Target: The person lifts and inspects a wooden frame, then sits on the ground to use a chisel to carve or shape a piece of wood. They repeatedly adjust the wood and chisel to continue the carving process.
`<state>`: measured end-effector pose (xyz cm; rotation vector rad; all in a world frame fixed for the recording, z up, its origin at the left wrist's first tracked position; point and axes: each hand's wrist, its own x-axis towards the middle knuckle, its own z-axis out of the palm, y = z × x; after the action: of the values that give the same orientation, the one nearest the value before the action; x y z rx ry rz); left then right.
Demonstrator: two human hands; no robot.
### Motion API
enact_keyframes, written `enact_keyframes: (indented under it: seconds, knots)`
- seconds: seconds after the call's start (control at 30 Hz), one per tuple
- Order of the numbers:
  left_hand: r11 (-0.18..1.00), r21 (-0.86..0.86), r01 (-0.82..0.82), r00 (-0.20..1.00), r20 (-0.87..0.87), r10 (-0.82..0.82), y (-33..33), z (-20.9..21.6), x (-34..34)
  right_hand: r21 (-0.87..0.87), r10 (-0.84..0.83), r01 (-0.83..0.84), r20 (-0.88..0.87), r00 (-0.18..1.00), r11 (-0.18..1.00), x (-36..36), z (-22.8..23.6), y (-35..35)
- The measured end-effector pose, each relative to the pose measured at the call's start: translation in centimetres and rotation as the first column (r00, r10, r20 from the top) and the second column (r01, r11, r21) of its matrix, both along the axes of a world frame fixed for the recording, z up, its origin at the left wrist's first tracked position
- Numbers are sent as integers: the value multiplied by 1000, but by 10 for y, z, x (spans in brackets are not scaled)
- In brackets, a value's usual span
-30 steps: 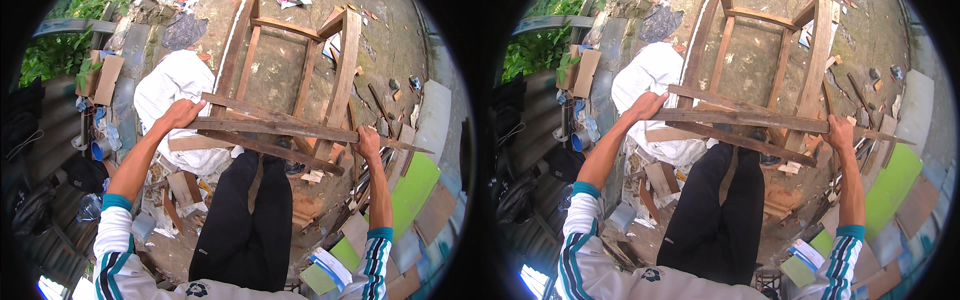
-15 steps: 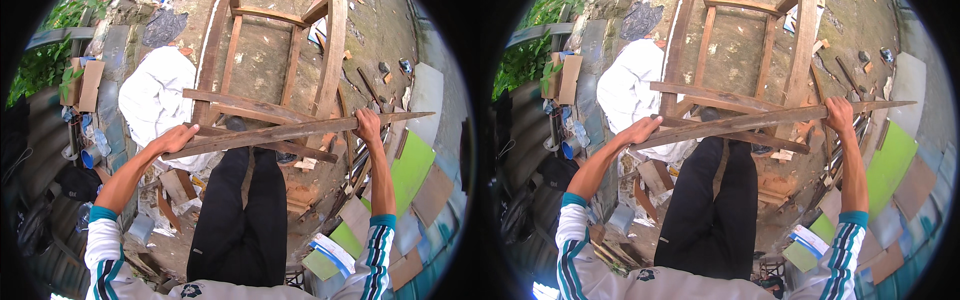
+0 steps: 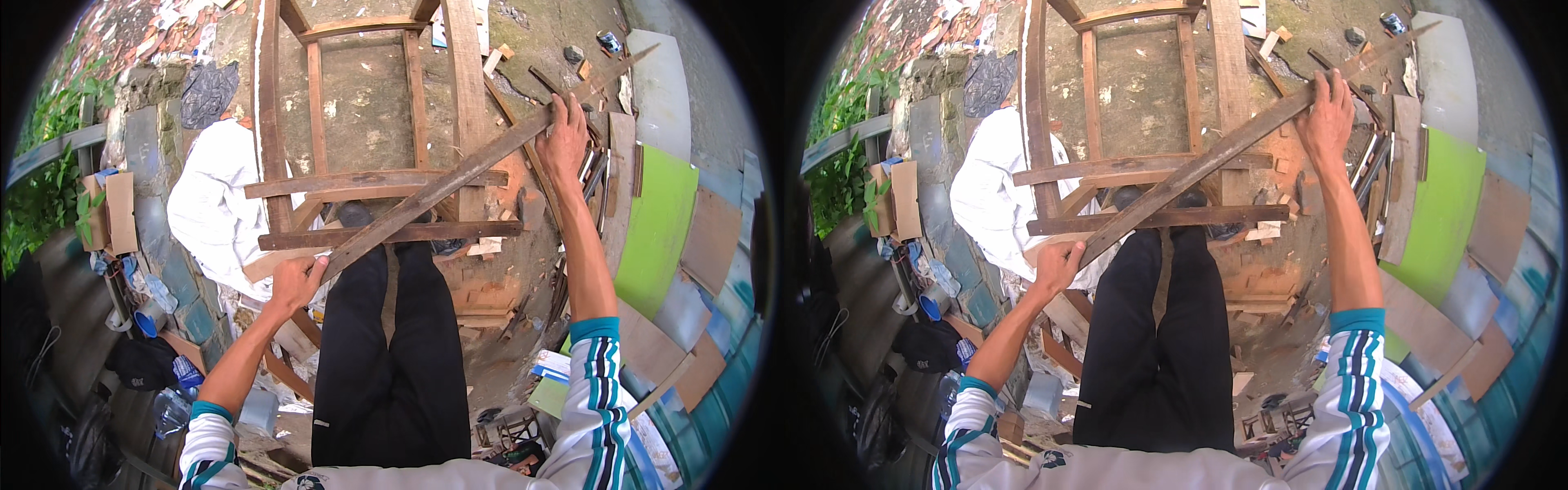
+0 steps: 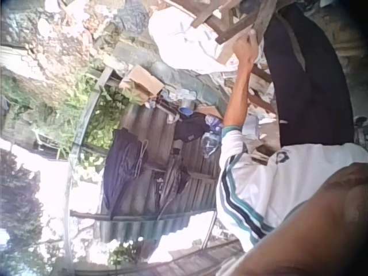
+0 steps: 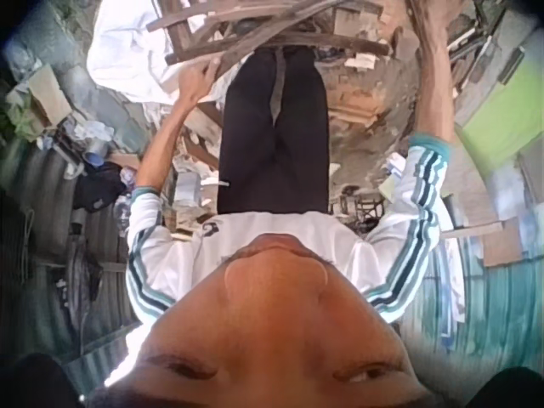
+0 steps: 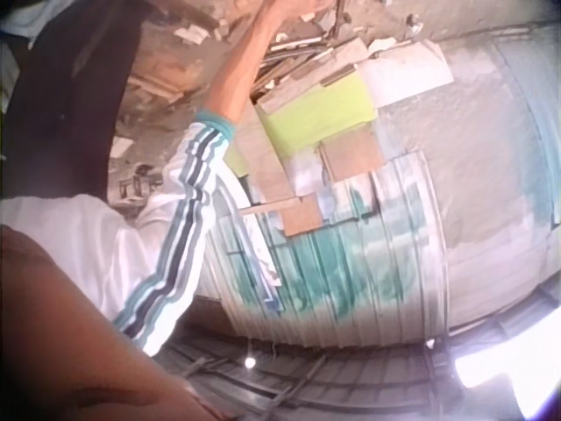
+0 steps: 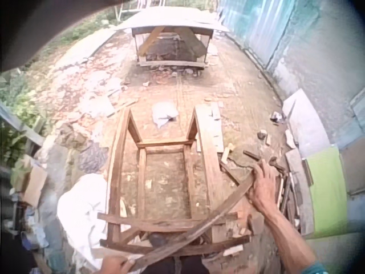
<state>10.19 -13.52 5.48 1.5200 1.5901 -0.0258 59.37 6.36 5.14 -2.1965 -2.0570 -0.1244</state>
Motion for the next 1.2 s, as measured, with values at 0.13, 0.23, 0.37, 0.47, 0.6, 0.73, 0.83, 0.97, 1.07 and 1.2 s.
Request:
enact_keyframes:
  seconds: [0.13, 0.23, 0.37, 0.47, 0.6, 0.73, 0.83, 0.97, 1.07, 1.2]
  knots:
    - [998, 46, -44, 999, 22, 43, -22, -9, 10, -210, -517, 514, -631, 578, 831, -33, 1, -38]
    - [992, 48, -115, 993, 13, 115, -20, -8, 32, -628, -656, 241, -753, 54, 740, -114, 23, -104]
    - [979, 135, -156, 988, 36, 153, -15, 15, 90, -724, -744, -178, -658, -113, 667, -226, 21, -211]
    - [980, 87, -179, 984, 23, 178, -28, 21, 124, -632, -627, 222, -773, -100, 743, -274, 27, -242]
    - [973, -24, -229, 973, 30, 229, -31, 31, 149, -722, -731, 353, -669, -135, 595, -264, 26, -243]
    - [992, -48, -116, 993, -38, 114, -25, 31, 155, -653, -736, 379, -665, 129, 656, -250, 25, -242]
    - [995, -77, -64, 996, -65, 59, -18, 36, 159, -674, -758, 353, -614, 221, 649, -245, 20, -248]
    - [992, -127, 5, 994, -108, -19, -3, 37, 160, -688, -775, 375, -608, 170, 622, -241, 16, -250]
    - [984, -170, 48, 989, -127, -70, 9, 41, 160, -696, -751, 339, -658, 52, 633, -239, 23, -248]
    - [973, -217, 83, 982, -147, -117, 25, 46, 161, -703, -744, 343, -668, -17, 623, -235, 25, -242]
